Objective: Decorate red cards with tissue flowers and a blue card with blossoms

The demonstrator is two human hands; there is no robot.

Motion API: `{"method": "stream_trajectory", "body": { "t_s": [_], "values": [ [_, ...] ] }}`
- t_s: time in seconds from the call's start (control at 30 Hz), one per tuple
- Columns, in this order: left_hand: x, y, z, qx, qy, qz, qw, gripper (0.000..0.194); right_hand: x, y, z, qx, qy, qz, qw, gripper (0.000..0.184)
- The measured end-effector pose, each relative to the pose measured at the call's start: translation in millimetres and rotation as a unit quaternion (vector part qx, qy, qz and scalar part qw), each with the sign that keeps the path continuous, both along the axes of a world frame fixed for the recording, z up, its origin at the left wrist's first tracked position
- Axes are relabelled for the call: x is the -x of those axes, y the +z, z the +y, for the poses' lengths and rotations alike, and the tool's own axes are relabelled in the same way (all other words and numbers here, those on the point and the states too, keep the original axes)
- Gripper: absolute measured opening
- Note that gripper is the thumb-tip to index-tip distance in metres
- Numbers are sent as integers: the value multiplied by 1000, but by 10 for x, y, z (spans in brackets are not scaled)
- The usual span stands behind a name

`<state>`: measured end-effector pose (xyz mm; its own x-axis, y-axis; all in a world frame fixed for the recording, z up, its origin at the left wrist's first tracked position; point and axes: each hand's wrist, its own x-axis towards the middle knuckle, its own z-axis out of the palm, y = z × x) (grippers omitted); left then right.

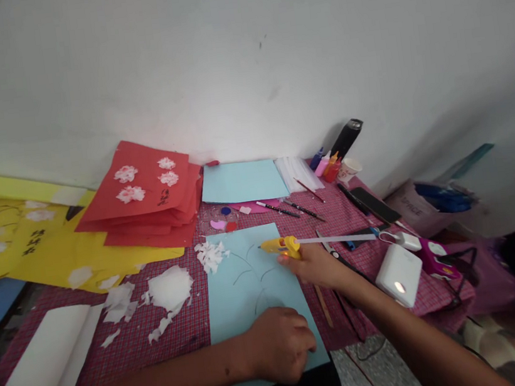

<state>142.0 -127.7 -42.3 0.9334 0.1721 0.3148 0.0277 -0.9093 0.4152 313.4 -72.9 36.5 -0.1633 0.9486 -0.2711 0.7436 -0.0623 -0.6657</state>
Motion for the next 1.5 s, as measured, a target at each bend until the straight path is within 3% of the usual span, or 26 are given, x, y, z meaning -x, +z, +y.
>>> {"method": "stream_trajectory", "body": {
  "t_s": [0.33,0.8,1.2,1.5],
  "values": [
    [0,-21,1,-10,-6,-4,1000,6,42,-26,30,-54,53,16,997,42],
    [2,-29,-1,-1,5,-4,1000,6,10,-138,48,-35,40,-20,998,42],
    [4,-12,1,4,4,6,1000,9,47,-67,80,-53,19,-49,997,33],
    [15,20,7,-2,0,9,1000,5,89,11,114,-43,62,-118,990,38]
  ]
}}
